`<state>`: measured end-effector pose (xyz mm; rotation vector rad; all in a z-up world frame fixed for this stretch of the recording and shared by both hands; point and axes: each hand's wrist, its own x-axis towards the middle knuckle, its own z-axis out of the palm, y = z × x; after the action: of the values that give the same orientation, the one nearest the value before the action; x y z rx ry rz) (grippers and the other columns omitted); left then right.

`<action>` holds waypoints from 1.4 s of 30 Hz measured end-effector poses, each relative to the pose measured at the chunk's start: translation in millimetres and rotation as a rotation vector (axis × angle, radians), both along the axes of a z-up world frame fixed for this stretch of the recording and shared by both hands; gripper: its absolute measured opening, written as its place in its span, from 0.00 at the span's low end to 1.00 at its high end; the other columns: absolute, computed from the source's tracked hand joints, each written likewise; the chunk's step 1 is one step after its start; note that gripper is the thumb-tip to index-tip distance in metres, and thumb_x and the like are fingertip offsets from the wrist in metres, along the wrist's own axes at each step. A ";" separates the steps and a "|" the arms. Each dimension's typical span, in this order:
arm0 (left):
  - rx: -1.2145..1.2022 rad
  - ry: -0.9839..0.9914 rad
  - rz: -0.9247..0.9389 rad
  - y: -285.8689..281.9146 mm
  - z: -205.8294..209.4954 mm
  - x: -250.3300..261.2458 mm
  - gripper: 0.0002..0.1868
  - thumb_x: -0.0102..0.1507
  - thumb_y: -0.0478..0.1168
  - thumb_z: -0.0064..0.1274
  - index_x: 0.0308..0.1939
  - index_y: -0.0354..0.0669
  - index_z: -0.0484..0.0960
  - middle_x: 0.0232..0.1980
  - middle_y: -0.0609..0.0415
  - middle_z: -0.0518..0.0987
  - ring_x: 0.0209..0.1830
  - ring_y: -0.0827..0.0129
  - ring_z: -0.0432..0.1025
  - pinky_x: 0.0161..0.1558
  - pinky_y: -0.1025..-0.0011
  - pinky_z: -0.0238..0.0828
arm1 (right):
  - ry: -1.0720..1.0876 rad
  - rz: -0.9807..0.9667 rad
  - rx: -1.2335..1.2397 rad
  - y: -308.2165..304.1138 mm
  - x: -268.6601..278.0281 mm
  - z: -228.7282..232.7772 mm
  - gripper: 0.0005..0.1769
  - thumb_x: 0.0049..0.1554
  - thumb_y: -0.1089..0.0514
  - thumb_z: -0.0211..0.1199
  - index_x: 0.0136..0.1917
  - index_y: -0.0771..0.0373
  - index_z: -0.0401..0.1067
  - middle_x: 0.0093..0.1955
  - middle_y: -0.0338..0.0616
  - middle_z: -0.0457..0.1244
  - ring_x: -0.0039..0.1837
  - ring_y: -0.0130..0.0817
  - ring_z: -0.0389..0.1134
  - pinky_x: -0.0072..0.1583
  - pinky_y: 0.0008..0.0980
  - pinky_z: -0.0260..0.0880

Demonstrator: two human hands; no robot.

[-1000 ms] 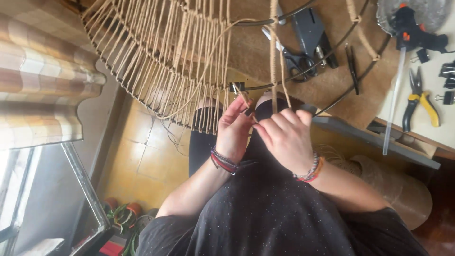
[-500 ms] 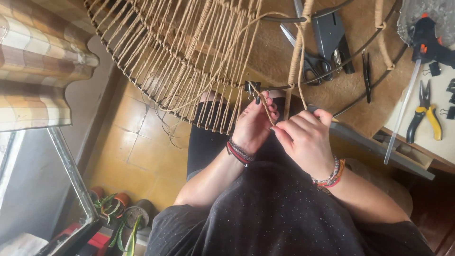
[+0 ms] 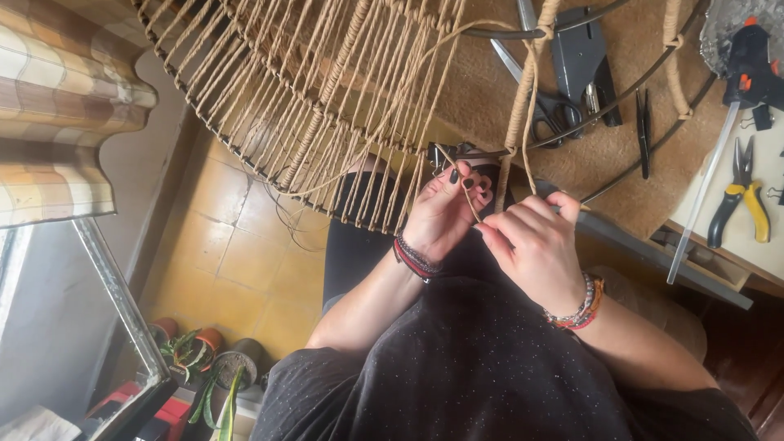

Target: Weaving rope around a metal frame to create a wicker-style chair, using a glue gun to secure the ends.

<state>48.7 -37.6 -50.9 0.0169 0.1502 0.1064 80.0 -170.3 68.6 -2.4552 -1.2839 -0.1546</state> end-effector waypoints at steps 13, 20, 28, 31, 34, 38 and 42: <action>-0.211 -0.112 0.002 -8.4 12.1 -3.3 0.05 0.70 0.38 0.51 0.46 0.43 0.73 0.36 0.61 0.70 0.58 0.60 0.74 0.63 0.61 0.68 | -0.029 0.002 -0.004 1.4 -3.8 2.7 0.09 0.63 0.49 0.64 0.42 0.50 0.72 0.35 0.29 0.62 0.46 0.29 0.67 0.64 0.42 0.51; -0.154 -0.171 -0.037 -16.0 -3.2 -2.7 0.10 0.71 0.44 0.50 0.37 0.50 0.68 0.36 0.62 0.68 0.68 0.57 0.69 0.66 0.62 0.66 | -0.024 -0.008 -0.012 4.8 -3.2 6.2 0.09 0.63 0.50 0.64 0.42 0.51 0.72 0.35 0.32 0.62 0.46 0.32 0.66 0.63 0.43 0.52; -0.065 -0.131 -0.069 -18.8 19.0 -9.0 0.28 0.77 0.57 0.37 0.23 0.54 0.66 0.40 0.56 0.75 0.69 0.61 0.68 0.65 0.69 0.66 | -0.047 -0.011 -0.028 8.6 -6.1 8.1 0.09 0.64 0.50 0.64 0.43 0.51 0.71 0.38 0.33 0.63 0.49 0.32 0.67 0.62 0.43 0.52; 0.126 -0.131 -0.066 -17.3 17.1 -12.1 0.45 0.75 0.72 0.23 0.49 0.39 0.85 0.63 0.41 0.77 0.74 0.56 0.64 0.70 0.63 0.63 | -0.065 -0.018 -0.038 5.3 -7.3 7.0 0.09 0.64 0.49 0.63 0.43 0.50 0.72 0.39 0.30 0.64 0.50 0.30 0.67 0.63 0.44 0.52; 0.369 -0.110 -0.113 -6.1 29.1 -21.4 0.52 0.69 0.77 0.29 0.76 0.32 0.63 0.71 0.35 0.69 0.73 0.53 0.64 0.69 0.59 0.63 | -0.110 -0.018 -0.038 3.0 -8.3 7.4 0.09 0.64 0.49 0.64 0.44 0.51 0.72 0.38 0.32 0.62 0.49 0.32 0.66 0.65 0.46 0.53; 0.866 0.095 -0.160 15.0 58.0 -27.0 0.35 0.74 0.63 0.29 0.60 0.36 0.77 0.50 0.43 0.82 0.53 0.60 0.78 0.52 0.66 0.75 | -0.179 -0.014 -0.060 4.1 -11.4 8.5 0.08 0.64 0.50 0.64 0.44 0.51 0.73 0.37 0.33 0.62 0.49 0.31 0.66 0.65 0.46 0.53; 1.173 0.303 -0.222 26.8 81.1 -10.2 0.25 0.74 0.54 0.38 0.43 0.45 0.89 0.35 0.54 0.87 0.33 0.72 0.82 0.34 0.80 0.78 | -0.192 0.006 -0.077 4.9 -13.4 8.6 0.09 0.65 0.49 0.61 0.44 0.51 0.72 0.36 0.33 0.60 0.49 0.32 0.66 0.65 0.46 0.53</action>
<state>38.5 -10.8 30.2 1.2212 0.3700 -0.0438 66.5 -165.3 77.2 -2.5525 -1.3991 -0.3541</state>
